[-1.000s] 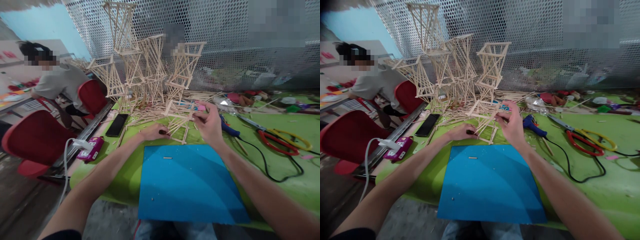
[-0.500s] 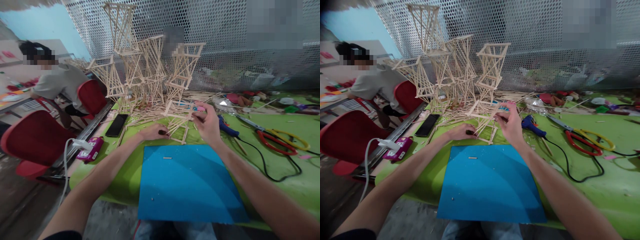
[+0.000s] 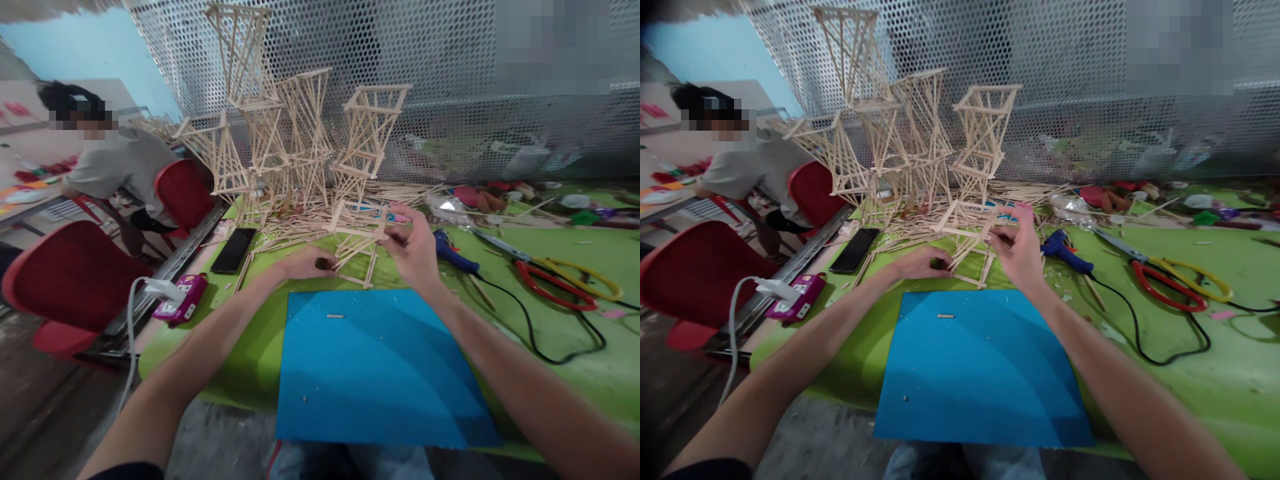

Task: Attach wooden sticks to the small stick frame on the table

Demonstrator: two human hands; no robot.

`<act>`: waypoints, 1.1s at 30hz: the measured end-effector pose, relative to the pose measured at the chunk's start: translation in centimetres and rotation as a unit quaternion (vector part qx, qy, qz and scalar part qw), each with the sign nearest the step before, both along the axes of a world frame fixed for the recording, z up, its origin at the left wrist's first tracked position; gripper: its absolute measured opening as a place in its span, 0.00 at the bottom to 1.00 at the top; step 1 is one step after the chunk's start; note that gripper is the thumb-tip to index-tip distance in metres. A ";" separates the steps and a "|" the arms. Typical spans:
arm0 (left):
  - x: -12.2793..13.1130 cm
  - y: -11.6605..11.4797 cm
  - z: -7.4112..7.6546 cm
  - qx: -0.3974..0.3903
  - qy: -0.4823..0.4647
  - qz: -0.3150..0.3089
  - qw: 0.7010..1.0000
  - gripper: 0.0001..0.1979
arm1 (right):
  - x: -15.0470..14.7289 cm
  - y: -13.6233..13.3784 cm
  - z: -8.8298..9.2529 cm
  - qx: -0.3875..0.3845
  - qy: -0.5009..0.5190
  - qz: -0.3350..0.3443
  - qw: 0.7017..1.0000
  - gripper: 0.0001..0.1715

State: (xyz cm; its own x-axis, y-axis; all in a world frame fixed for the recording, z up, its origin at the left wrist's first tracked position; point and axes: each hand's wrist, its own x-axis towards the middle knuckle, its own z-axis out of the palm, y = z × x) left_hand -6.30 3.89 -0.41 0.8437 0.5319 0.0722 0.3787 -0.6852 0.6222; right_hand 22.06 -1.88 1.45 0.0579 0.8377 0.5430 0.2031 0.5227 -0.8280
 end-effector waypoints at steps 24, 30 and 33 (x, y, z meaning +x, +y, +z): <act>0.2 0.1 0.0 0.019 0.013 0.020 1.000 0.12 | 0.4 -0.5 0.3 -0.021 -0.057 -0.017 0.998 0.36; 0.3 -0.3 0.5 0.001 0.024 0.044 0.999 0.13 | 1.8 0.0 0.5 -0.038 -0.102 -0.025 0.994 0.28; -0.1 -0.3 0.6 0.008 0.026 0.063 0.998 0.13 | 2.3 -0.5 1.5 -0.082 -0.260 0.027 0.962 0.19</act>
